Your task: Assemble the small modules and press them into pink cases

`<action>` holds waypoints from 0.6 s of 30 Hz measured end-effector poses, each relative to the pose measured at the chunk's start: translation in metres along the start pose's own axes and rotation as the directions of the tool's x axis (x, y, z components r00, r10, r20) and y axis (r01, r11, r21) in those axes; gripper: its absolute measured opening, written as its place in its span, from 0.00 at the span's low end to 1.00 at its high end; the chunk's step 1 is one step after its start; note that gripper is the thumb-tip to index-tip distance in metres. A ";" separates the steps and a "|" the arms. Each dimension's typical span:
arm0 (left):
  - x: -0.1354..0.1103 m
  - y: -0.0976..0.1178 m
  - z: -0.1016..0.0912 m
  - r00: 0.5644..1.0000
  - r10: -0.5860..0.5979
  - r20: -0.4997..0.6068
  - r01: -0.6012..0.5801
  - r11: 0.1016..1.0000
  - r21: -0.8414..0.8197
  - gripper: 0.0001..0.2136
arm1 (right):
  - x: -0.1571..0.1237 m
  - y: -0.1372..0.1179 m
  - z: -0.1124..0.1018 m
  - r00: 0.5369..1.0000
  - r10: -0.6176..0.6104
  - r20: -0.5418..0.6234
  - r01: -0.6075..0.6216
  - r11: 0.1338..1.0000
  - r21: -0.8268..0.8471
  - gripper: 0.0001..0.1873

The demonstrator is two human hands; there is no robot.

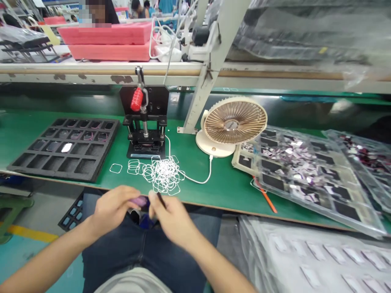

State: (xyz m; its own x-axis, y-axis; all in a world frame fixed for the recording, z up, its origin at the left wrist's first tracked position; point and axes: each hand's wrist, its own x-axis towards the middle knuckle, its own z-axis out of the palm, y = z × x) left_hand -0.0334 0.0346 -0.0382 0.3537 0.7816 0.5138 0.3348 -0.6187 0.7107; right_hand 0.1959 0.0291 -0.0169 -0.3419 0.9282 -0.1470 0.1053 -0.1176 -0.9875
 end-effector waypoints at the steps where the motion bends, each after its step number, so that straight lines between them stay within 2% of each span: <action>1: 0.010 -0.002 -0.003 0.999 -0.039 -0.035 0.040 0.998 0.041 0.15 | 0.012 -0.017 -0.012 0.983 -0.149 -0.105 0.130 0.976 -0.172 0.35; 2: 0.022 -0.004 -0.007 0.995 -0.070 -0.075 0.076 0.994 0.077 0.12 | 0.027 -0.036 -0.024 0.922 -0.334 -0.196 0.256 0.905 -0.339 0.31; 3: 0.035 -0.007 -0.009 0.990 -0.086 -0.112 0.098 0.990 0.105 0.10 | 0.044 -0.058 -0.035 0.819 -0.518 -0.247 0.360 0.799 -0.481 0.25; 4: 0.049 -0.011 -0.011 0.986 -0.088 -0.139 0.106 0.987 0.125 0.09 | 0.062 -0.079 -0.044 0.700 -0.675 -0.233 0.446 0.668 -0.596 0.19; 5: 0.062 -0.016 -0.011 0.985 -0.081 -0.155 0.103 0.985 0.139 0.09 | 0.079 -0.099 -0.052 0.592 -0.788 -0.172 0.506 0.528 -0.682 0.15; 6: 0.074 -0.022 -0.011 0.984 -0.070 -0.162 0.095 0.984 0.149 0.09 | 0.096 -0.116 -0.056 0.514 -0.854 -0.081 0.543 0.397 -0.740 0.14; 7: 0.084 -0.029 -0.009 0.985 -0.059 -0.163 0.084 0.984 0.154 0.10 | 0.111 -0.130 -0.058 0.467 -0.884 0.026 0.565 0.275 -0.778 0.17; 8: 0.092 -0.036 -0.006 0.986 -0.048 -0.157 0.073 0.985 0.157 0.11 | 0.124 -0.139 -0.058 0.446 -0.887 0.124 0.570 0.175 -0.803 0.20; 10: 0.101 -0.052 0.000 0.990 -0.032 -0.134 0.055 0.985 0.166 0.10 | 0.144 -0.146 -0.054 0.437 -0.861 0.259 0.548 0.027 -0.836 0.20; 11: 0.103 -0.059 0.003 0.992 -0.029 -0.121 0.049 0.984 0.171 0.10 | 0.151 -0.146 -0.052 0.431 -0.856 0.286 0.529 -0.018 -0.848 0.17; 13: 0.103 -0.072 0.007 0.995 -0.029 -0.098 0.046 0.982 0.182 0.08 | 0.161 -0.150 -0.048 0.404 -0.873 0.272 0.501 -0.038 -0.865 0.10; 16: 0.102 -0.081 0.007 0.995 -0.039 -0.088 0.056 0.980 0.190 0.07 | 0.169 -0.174 -0.051 0.359 -0.926 0.117 0.453 0.063 -0.889 0.13; 18: 0.101 -0.081 0.004 0.993 -0.050 -0.106 0.069 0.980 0.184 0.07 | 0.170 -0.195 -0.057 0.298 -0.954 -0.035 0.389 0.155 -0.908 0.16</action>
State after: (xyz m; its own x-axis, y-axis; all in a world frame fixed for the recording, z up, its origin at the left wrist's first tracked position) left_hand -0.0217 0.1631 -0.0460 0.2416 0.8155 0.5259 0.5136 -0.5673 0.6437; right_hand 0.1703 0.2299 0.1543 -0.1700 0.4012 0.9001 0.7316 0.6633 -0.1575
